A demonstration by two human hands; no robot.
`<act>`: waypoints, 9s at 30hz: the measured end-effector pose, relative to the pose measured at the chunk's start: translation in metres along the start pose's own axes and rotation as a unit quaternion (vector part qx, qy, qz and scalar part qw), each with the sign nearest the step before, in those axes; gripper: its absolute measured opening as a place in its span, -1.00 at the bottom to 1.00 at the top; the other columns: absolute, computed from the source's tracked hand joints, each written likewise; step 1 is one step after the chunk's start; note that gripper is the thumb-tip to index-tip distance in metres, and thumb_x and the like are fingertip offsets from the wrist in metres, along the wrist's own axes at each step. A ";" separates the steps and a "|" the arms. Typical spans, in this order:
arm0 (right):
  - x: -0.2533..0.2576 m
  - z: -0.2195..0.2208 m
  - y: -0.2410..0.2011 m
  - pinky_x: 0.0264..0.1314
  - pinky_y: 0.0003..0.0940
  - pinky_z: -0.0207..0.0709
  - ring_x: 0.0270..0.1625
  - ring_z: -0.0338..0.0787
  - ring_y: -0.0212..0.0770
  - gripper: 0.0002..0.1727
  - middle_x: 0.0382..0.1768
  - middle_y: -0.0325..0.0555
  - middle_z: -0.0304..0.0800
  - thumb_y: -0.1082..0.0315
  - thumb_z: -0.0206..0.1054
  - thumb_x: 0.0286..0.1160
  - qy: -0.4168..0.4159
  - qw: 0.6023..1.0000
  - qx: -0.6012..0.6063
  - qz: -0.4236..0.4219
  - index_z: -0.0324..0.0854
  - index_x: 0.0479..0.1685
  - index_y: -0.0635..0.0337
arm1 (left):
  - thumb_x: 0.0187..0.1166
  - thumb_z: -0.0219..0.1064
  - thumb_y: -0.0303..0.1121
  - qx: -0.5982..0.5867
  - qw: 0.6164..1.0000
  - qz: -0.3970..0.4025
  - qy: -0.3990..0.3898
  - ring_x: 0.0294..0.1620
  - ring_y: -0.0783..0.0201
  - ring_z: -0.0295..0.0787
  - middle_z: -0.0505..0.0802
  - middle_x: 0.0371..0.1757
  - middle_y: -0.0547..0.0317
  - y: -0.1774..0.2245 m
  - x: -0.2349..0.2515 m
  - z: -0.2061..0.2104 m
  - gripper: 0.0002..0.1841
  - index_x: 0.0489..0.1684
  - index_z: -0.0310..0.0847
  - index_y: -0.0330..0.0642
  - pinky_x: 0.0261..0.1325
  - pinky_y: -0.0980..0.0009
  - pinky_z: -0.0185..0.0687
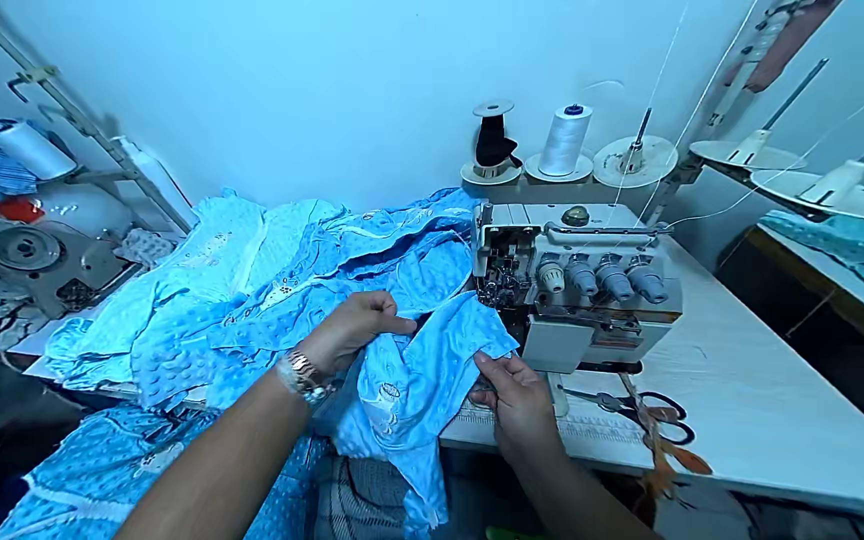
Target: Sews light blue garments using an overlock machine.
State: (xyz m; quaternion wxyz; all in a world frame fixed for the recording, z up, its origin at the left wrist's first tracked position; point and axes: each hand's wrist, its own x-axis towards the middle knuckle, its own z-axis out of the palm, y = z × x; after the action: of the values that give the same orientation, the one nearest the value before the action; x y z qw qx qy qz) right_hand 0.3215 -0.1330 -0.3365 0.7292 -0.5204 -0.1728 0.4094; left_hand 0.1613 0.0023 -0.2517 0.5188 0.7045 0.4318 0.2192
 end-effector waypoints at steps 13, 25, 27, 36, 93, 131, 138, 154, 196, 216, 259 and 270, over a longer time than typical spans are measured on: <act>-0.009 -0.005 0.022 -0.44 -0.43 0.72 -0.56 0.74 -0.35 -0.78 -0.56 -0.19 0.72 0.71 0.33 0.40 0.047 0.991 0.052 -0.114 0.45 -0.31 0.19 | 0.48 0.46 -0.51 0.531 0.839 -0.089 0.078 -0.02 -0.24 0.77 0.78 -0.11 -0.22 -0.049 -0.061 -0.063 -0.88 -0.13 0.71 -0.33 -0.01 -0.24 0.66; -0.007 -0.012 0.022 -0.30 -0.60 0.71 -0.36 0.79 -0.46 -0.42 -0.27 -0.25 0.82 0.61 0.50 0.14 -0.001 0.958 -0.081 -0.276 0.49 0.27 0.27 | 0.20 0.45 -0.77 0.407 0.738 0.458 -0.283 0.35 -0.06 0.71 0.80 0.22 -0.12 0.066 0.046 0.074 -0.49 0.23 0.73 -0.30 0.42 0.05 0.60; -0.005 -0.016 0.019 -0.35 -0.58 0.71 -0.39 0.80 -0.44 -0.38 -0.26 -0.22 0.83 0.60 0.50 0.12 0.004 0.956 -0.095 -0.279 0.44 0.31 0.28 | 0.26 0.46 -0.74 0.443 0.731 0.399 -0.331 0.26 -0.05 0.75 0.84 0.13 -0.11 0.074 0.062 0.081 -0.57 0.16 0.75 -0.30 0.40 0.01 0.59; -0.003 -0.013 0.024 -0.33 -0.58 0.76 -0.28 0.88 -0.45 -0.59 -0.18 -0.19 0.85 0.50 0.50 0.21 0.011 0.957 -0.124 -0.263 0.38 -0.01 0.20 | 0.35 0.43 -0.67 0.311 0.754 0.494 -0.303 0.12 0.11 0.82 0.92 -0.04 -0.05 0.063 0.082 0.048 -0.85 -0.34 0.93 -0.28 0.28 0.24 0.64; -0.010 -0.012 0.036 -0.49 -0.73 0.48 -0.55 0.56 -0.56 -0.69 -0.57 -0.34 0.62 0.35 0.32 0.56 -0.041 0.965 -0.111 -0.234 0.82 -0.57 0.16 | 0.57 0.45 -0.35 0.332 0.834 0.357 -0.257 -0.36 0.38 0.68 0.82 -0.41 0.18 0.040 0.092 0.047 -0.84 -0.39 0.83 -0.22 -0.24 0.33 0.52; -0.012 -0.041 0.036 -0.35 -0.69 0.67 -0.44 0.73 -0.59 -0.80 -0.45 -0.36 0.78 0.41 0.37 0.45 -0.071 0.970 -0.085 -0.215 0.82 -0.51 0.18 | 0.53 0.14 -0.37 0.447 0.705 0.550 -0.007 0.11 0.10 0.87 0.94 0.12 0.04 -0.016 0.033 0.075 -0.65 0.01 0.89 -0.21 0.09 0.14 0.66; -0.007 -0.048 0.031 -0.30 -0.67 0.69 -0.40 0.75 -0.55 -0.83 -0.41 -0.32 0.81 0.39 0.40 0.43 -0.073 0.970 -0.098 -0.209 0.82 -0.48 0.17 | 0.80 -0.01 -0.07 0.454 0.770 0.447 0.014 0.50 -0.01 0.66 0.76 0.40 -0.12 -0.031 0.012 0.090 -0.48 0.42 0.69 -0.21 0.52 0.10 0.53; 0.008 -0.035 0.010 -0.54 -0.69 0.51 -0.62 0.61 -0.56 -0.86 -0.65 -0.37 0.69 0.48 0.47 0.28 -0.035 0.974 -0.131 -0.179 0.70 -0.57 0.10 | 0.57 0.18 -0.41 0.325 0.823 0.464 0.041 0.20 0.02 0.88 0.91 0.11 -0.11 -0.030 0.065 0.070 -0.68 -0.06 0.89 -0.35 0.21 0.14 0.78; -0.016 -0.066 0.014 -0.41 -0.68 0.41 -0.45 0.56 -0.58 -0.58 -0.58 -0.42 0.58 0.05 0.31 0.62 -0.218 0.933 -0.245 -0.150 0.74 -0.62 0.04 | 0.81 0.00 -0.16 0.407 0.782 0.469 -0.059 0.63 0.08 0.55 0.73 0.52 0.02 -0.037 -0.014 0.070 -0.54 0.38 0.72 -0.20 0.64 0.06 0.41; 0.016 -0.049 0.006 -0.32 -0.54 0.53 -0.40 0.67 -0.48 -0.56 -0.55 -0.42 0.70 0.05 0.25 0.67 -0.122 0.926 -0.283 -0.218 0.77 -0.62 -0.04 | 0.66 0.30 -0.10 0.332 0.853 0.396 -0.073 0.60 0.02 0.61 0.71 0.52 -0.14 -0.023 0.041 0.053 -0.53 0.35 0.76 -0.25 0.61 0.12 0.50; 0.029 -0.076 -0.030 -0.09 -0.26 0.74 -0.17 0.84 -0.28 -0.65 -0.19 -0.11 0.85 0.20 0.56 0.41 -0.173 0.914 -0.362 -0.056 0.73 0.05 0.23 | 0.34 0.24 -0.56 0.026 0.985 0.169 0.034 -0.58 0.56 0.59 0.72 -0.60 0.39 -0.055 -0.054 0.098 -0.83 -0.52 0.72 -0.10 -0.52 0.55 0.44; 0.024 -0.065 -0.047 -0.41 -0.51 0.71 -0.44 0.82 -0.34 -0.87 -0.43 -0.11 0.85 0.58 0.39 0.49 -0.279 0.924 -0.238 0.111 0.77 -0.39 0.27 | 0.39 0.25 -0.51 0.367 0.822 0.426 0.088 -0.46 0.20 0.76 0.73 -0.47 0.15 -0.043 -0.076 0.121 -0.85 -0.39 0.78 -0.22 -0.54 0.35 0.65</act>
State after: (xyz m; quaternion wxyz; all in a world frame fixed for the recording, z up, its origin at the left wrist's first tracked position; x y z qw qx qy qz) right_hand 0.3999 -0.1607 -0.3243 0.4562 -0.5594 -0.4021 0.5633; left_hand 0.1964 -0.1227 -0.3247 0.0366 0.9345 0.1807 0.3045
